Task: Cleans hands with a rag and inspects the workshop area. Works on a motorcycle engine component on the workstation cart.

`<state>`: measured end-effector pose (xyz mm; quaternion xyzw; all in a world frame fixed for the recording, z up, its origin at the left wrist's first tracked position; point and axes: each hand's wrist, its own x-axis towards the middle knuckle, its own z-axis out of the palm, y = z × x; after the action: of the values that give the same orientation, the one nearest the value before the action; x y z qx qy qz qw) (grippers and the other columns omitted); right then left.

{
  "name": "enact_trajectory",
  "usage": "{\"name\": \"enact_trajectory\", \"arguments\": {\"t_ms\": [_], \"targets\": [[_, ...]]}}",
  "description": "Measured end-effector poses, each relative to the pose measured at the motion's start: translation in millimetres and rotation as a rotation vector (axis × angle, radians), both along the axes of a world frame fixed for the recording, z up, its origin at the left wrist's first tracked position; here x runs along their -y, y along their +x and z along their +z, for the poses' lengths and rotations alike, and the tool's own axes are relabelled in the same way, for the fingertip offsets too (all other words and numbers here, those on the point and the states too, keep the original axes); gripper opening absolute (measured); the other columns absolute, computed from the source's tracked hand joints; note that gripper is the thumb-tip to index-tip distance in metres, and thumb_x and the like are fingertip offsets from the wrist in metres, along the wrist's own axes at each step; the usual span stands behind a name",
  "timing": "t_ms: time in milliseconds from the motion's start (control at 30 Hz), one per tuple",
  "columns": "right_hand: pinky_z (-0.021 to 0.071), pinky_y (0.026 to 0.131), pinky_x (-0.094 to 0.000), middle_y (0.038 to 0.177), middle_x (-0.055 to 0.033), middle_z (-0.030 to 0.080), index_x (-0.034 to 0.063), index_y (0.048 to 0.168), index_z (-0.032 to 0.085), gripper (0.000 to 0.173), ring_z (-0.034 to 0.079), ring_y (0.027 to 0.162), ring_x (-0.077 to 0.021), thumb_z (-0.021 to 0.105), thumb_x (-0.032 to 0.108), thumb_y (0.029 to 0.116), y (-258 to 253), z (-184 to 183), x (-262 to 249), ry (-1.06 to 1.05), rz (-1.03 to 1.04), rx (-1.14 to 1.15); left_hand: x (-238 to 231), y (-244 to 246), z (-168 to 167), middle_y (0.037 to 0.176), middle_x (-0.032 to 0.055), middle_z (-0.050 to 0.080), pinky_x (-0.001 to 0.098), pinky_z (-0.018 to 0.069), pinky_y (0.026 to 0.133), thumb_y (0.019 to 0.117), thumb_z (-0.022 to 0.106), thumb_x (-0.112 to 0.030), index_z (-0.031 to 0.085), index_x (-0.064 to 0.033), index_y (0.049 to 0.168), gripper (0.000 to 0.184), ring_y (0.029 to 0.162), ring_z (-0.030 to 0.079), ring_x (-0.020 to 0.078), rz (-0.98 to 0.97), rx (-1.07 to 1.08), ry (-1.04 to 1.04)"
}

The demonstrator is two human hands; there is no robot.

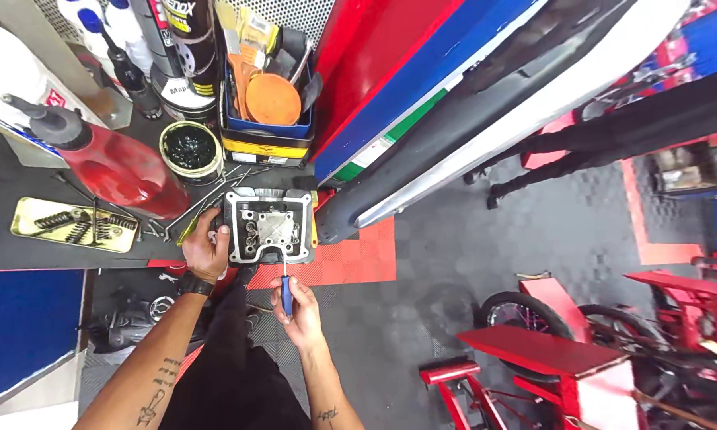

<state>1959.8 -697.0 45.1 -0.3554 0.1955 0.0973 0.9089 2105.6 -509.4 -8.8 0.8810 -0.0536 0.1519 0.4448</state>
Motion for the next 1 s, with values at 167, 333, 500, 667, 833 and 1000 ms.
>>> {"name": "enact_trajectory", "arguments": {"t_ms": [167, 333, 500, 667, 833, 1000], "targets": [[0.0382, 0.040, -0.0173, 0.065, -0.0029, 0.059, -0.0016, 0.106, 0.069, 0.041, 0.047, 0.046, -0.0035, 0.040, 0.027, 0.1106, 1.0, 6.6, -8.1, -0.241, -0.067, -0.016, -0.1, -0.1, -0.1, 0.087, 0.0176, 0.073, 0.0459, 0.0558, 0.064, 0.1056, 0.035, -0.051, 0.065, -0.0013, 0.132, 0.063, 0.067, 0.068, 0.0240, -0.001, -0.004, 0.001], [0.0494, 0.044, -0.0213, 0.089, -0.0159, 0.073, 0.0036, 0.111, 0.066, 0.037, 0.064, 0.055, -0.0122, 0.046, 0.034, 0.1092, -0.8, -2.3, 0.3, 0.036, 0.018, -0.001, 0.9, -0.2, 0.3, 0.080, 0.0145, 0.071, 0.0415, 0.0537, 0.060, 0.1057, 0.034, -0.053, 0.065, -0.0019, 0.131, 0.066, 0.059, 0.062, 0.0193, 0.009, 0.013, -0.003], [0.0471, 0.042, -0.0216, 0.070, -0.0060, 0.067, 0.0083, 0.124, 0.066, 0.042, 0.059, 0.049, -0.0101, 0.056, 0.043, 0.1038, 5.5, -12.4, 5.5, 0.123, 0.110, 0.095, 1.0, -0.5, -0.3, 0.082, 0.0154, 0.071, 0.0418, 0.0529, 0.060, 0.1058, 0.034, -0.053, 0.065, -0.0017, 0.132, 0.066, 0.060, 0.062, 0.0198, 0.012, 0.010, 0.006], [0.0472, 0.043, -0.0200, 0.083, -0.0103, 0.071, 0.0094, 0.134, 0.060, 0.045, 0.059, 0.050, -0.0085, 0.057, 0.043, 0.1038, 9.6, -16.4, 7.4, 0.173, 0.140, 0.152, 0.5, 0.3, -2.8, 0.082, 0.0152, 0.071, 0.0414, 0.0540, 0.061, 0.1057, 0.035, -0.052, 0.065, -0.0023, 0.132, 0.064, 0.061, 0.063, 0.0193, 0.009, 0.014, -0.007], [0.0413, 0.040, -0.0188, 0.069, -0.0031, 0.061, 0.0086, 0.129, 0.062, 0.036, 0.051, 0.046, -0.0058, 0.056, 0.036, 0.1059, 8.3, -14.0, 3.6, 0.101, 0.054, 0.161, 0.5, -0.3, -3.8, 0.084, 0.0149, 0.072, 0.0404, 0.0544, 0.062, 0.1056, 0.033, -0.055, 0.065, -0.0026, 0.132, 0.067, 0.062, 0.063, 0.0191, 0.011, 0.017, -0.012], [0.0389, 0.039, -0.0175, 0.067, -0.0013, 0.058, 0.0065, 0.126, 0.065, 0.034, 0.048, 0.045, -0.0038, 0.054, 0.033, 0.1070, 7.1, -9.0, -3.9, 0.022, -0.015, 0.136, 0.7, -0.8, -3.3, 0.075, 0.0128, 0.068, 0.0403, 0.0513, 0.057, 0.1061, 0.032, -0.054, 0.065, -0.0017, 0.132, 0.067, 0.055, 0.057, 0.0183, 0.010, 0.008, -0.004]]}}
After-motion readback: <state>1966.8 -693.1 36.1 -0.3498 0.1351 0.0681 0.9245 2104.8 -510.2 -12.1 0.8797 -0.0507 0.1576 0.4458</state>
